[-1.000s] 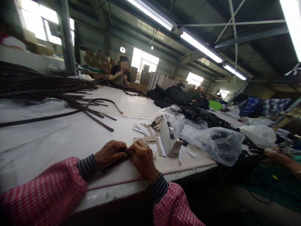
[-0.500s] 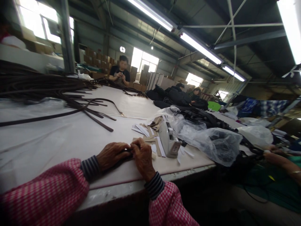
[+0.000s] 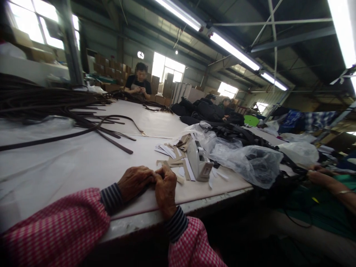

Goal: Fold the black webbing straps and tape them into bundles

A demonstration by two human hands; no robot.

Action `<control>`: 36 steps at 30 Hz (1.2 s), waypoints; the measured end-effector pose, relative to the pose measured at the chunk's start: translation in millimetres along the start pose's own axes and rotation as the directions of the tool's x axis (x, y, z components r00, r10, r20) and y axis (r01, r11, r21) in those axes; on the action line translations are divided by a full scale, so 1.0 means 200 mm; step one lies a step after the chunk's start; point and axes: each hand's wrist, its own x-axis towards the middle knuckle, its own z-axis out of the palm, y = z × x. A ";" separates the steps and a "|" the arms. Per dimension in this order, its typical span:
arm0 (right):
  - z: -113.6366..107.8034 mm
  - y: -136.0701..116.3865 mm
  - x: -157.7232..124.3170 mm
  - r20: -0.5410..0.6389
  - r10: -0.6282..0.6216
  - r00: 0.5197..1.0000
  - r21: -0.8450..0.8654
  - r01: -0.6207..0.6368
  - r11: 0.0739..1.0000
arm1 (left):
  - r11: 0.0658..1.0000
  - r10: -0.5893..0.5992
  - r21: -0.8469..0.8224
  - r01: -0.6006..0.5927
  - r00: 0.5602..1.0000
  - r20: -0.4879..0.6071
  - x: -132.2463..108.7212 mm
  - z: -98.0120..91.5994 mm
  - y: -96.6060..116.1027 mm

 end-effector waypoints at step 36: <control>-0.22 -0.16 0.07 0.025 -0.046 0.999 0.130 0.042 0.991 | 0.988 -0.155 -0.002 0.156 0.981 -0.114 0.00 -0.03 -0.01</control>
